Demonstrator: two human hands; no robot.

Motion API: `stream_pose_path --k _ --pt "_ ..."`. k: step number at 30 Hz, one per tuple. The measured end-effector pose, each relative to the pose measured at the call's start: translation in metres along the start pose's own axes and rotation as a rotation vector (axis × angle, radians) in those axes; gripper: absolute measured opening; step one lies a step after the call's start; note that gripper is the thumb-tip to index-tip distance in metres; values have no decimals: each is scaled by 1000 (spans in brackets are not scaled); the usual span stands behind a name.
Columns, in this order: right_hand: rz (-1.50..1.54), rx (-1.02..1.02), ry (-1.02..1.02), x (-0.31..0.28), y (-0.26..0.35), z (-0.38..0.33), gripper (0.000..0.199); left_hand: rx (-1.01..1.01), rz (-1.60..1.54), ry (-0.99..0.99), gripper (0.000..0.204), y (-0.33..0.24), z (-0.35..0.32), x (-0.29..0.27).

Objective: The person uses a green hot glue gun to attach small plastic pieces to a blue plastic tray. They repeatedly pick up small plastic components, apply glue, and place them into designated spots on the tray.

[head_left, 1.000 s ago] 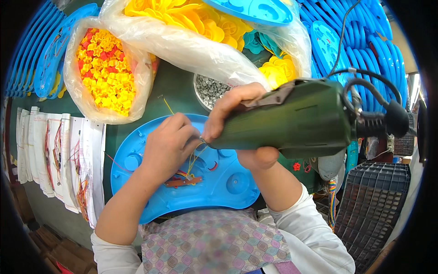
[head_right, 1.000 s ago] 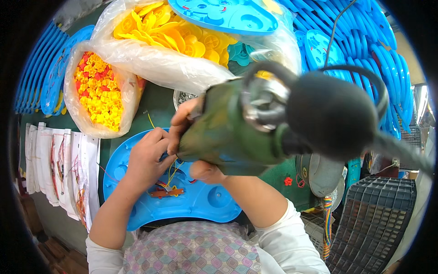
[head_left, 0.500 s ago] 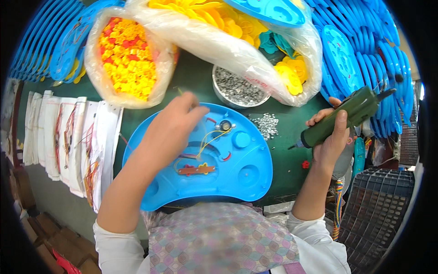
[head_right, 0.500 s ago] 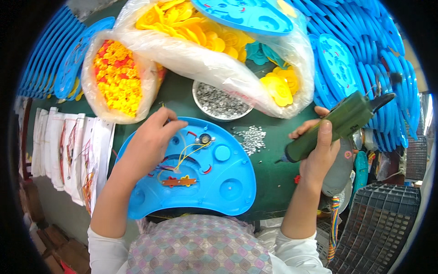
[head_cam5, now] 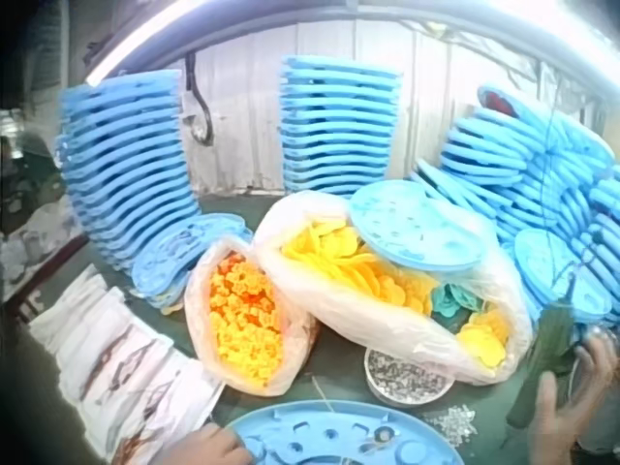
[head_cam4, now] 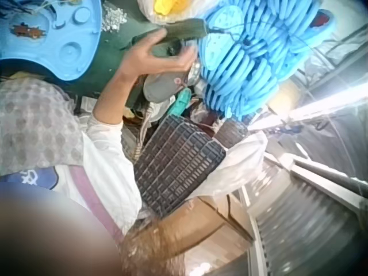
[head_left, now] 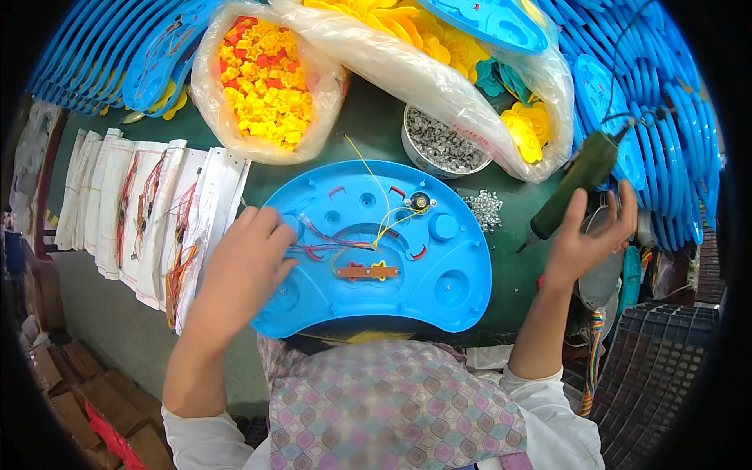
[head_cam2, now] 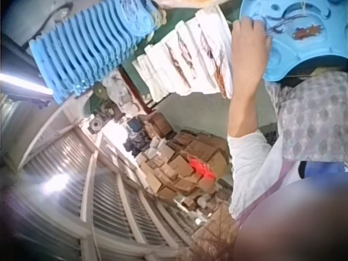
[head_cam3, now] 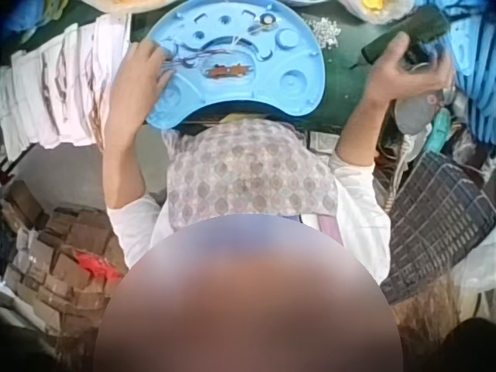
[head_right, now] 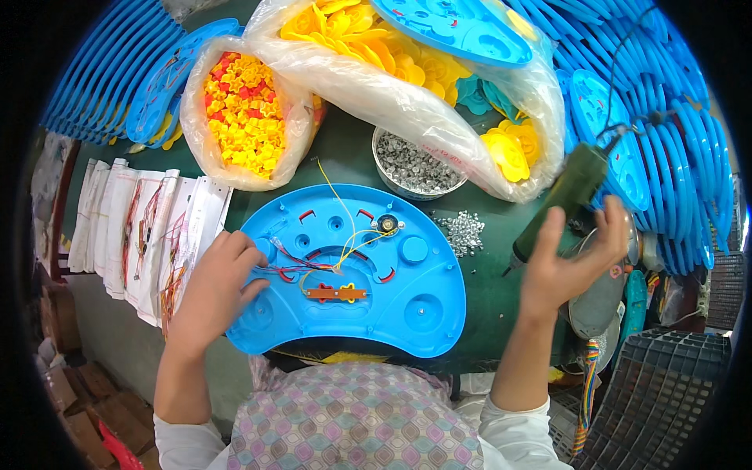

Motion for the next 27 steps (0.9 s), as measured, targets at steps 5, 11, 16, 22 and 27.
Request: stream_pose_path --k 5,11,16,22,27 --pt "578 -130 882 50 120 -30 48 84 130 -160 16 4 -1 18" --pt "219 -461 1147 86 154 -78 22 104 127 -240 14 1 -2 14" --pt "286 -242 1129 82 150 -77 18 -3 -103 -81 14 -4 -17 14" --pt "561 -95 1189 78 135 -79 16 -139 -680 -132 29 -17 7 48" --pt "539 -538 831 82 135 -52 26 -444 -1213 -27 34 -10 23 64"
Point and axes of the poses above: each hand's wrist, its own z-axis towards the middle knuckle, its own x-axis out of the palm, y = z × x, the point moved 3 cm from there along z, towards the middle knuckle, and after that the axes turned 2 degrees about -z, right-handed, at the moved point
